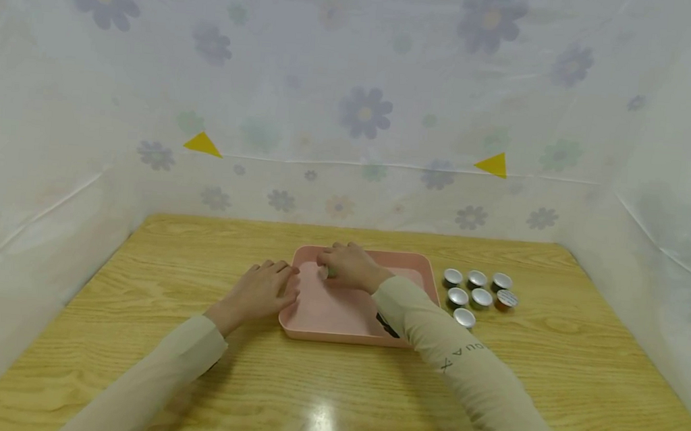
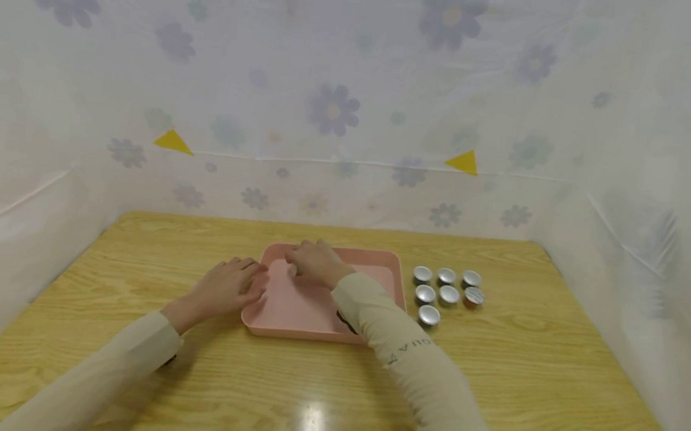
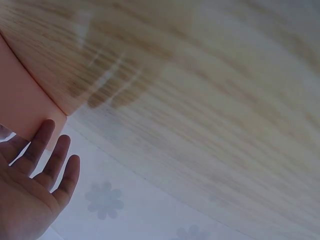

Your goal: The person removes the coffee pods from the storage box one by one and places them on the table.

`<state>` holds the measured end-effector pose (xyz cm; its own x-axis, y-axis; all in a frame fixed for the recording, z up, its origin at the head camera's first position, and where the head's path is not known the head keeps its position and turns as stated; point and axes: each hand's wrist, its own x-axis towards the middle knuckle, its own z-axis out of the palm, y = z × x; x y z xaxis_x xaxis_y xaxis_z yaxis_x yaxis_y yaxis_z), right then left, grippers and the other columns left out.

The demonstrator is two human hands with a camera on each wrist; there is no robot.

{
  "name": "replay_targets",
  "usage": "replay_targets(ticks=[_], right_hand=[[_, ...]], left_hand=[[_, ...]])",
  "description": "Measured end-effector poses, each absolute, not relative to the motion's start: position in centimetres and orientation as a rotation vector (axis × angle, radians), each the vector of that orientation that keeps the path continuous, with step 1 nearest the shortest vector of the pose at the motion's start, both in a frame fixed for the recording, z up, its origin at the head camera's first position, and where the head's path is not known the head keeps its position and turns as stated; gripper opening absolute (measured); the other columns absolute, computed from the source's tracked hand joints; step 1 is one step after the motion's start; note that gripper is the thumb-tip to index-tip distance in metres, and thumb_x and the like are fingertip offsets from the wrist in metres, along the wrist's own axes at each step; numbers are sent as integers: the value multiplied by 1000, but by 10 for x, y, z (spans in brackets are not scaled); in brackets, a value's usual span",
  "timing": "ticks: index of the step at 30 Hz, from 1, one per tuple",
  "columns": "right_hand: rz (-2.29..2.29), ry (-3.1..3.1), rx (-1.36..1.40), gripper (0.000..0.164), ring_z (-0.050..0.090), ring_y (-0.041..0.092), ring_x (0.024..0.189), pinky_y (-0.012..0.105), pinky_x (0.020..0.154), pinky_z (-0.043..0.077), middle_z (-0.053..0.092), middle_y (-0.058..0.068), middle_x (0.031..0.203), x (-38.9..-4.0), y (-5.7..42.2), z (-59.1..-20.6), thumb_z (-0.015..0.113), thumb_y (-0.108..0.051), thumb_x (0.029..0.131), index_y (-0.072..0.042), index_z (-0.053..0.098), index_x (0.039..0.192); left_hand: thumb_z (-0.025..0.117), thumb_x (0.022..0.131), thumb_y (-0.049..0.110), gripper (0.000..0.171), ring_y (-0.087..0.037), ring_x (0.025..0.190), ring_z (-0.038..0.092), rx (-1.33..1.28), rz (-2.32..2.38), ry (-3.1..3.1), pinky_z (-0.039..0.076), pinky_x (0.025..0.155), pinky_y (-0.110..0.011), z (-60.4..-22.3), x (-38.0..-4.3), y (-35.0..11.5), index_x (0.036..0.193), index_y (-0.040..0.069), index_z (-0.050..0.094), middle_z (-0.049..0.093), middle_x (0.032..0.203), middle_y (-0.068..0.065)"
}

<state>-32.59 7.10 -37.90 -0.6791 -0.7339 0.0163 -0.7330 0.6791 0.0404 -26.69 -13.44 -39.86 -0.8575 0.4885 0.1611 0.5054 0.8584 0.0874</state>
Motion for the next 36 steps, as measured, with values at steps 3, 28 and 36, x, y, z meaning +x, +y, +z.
replay_targets(ticks=[3,28,36], right_hand=[[-47,-2853,1246,23,56,20,100,39,85,45,62,-2,109,-326,71,-379,61,-23,87,-16,60,109],[-164,-2870,1249,25,54,21,108,46,98,39,59,0,113,-324,69,-376,58,-20,89,-17,60,113],[-166,-2831,1275,26,55,21,107,43,93,43,59,1,112,-322,70,-374,62,-19,86,-15,60,112]], left_hand=[[53,87,41,46,-28,105,52,-780,-181,-2901,44,84,-47,-399,-267,-135,122,11,55,56,120,-7],[53,87,41,45,-28,105,52,-771,-188,-2897,44,83,-46,-398,-266,-134,122,11,56,56,119,-6],[52,88,41,46,-28,107,52,-758,-185,-2909,44,85,-47,-398,-266,-134,122,11,55,56,121,-6]])
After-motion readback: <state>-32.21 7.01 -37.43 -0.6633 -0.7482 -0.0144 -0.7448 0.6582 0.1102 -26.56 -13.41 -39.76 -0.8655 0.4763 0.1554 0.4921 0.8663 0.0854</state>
